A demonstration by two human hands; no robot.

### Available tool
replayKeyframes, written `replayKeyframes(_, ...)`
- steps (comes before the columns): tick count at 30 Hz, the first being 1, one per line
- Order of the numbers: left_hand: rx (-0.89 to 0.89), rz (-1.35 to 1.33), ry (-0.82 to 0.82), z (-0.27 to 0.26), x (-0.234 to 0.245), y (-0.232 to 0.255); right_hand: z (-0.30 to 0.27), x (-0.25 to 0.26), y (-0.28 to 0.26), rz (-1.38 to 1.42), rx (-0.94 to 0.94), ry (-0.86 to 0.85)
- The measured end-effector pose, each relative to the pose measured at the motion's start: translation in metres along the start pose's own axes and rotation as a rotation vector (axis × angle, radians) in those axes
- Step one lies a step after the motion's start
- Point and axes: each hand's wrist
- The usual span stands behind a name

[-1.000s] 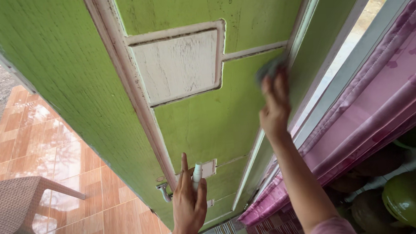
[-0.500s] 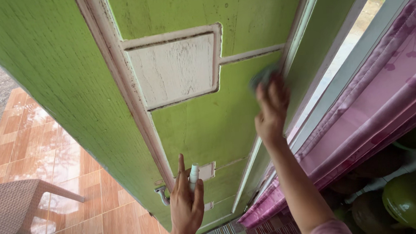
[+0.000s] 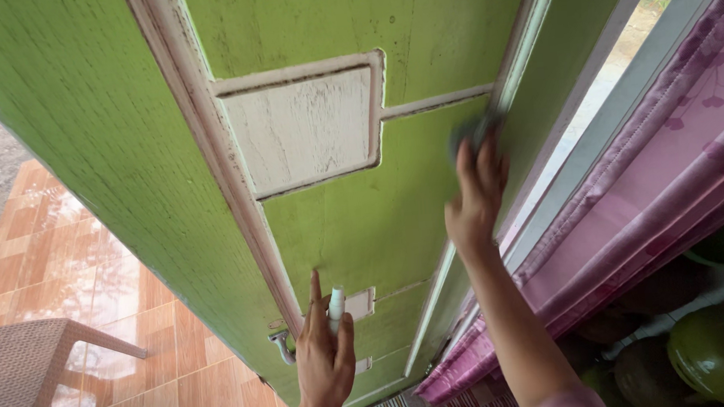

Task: The person sprays a cleaning solution onto a green wooden door and wipes it with a cloth. They repeatedly spray and wipe different sections of the door surface, including around the handle and panels, to remove dirt and grime.

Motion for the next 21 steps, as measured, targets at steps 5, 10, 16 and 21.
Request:
replayKeyframes(5, -0.018, -0.050, -0.021, 0.003, -0.012, 0.005, 0.004, -0.022, -0.074, 0.525, -0.036, -0.186)
replayKeyframes(10, -0.155, -0.041, 0.054, 0.000, -0.005, -0.001, -0.054, -0.030, -0.050, 0.334, 0.315, -0.184)
replayKeyframes(16, -0.104, 0.001, 0.115, -0.010, 0.009, -0.009, -0.001, -0.017, -0.011, 0.307, -0.065, -0.053)
replayKeyframes(21, -0.084, -0.065, 0.091, -0.010, 0.002, -0.004, -0.046, -0.029, -0.056, 0.322, 0.104, -0.156)
Point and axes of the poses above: each hand's wrist, its own z-axis towards the middle knuckle, its own x-axis out of the back of the hand, y = z × x, and after that the axes turned 13 degrees about -x, right-handed
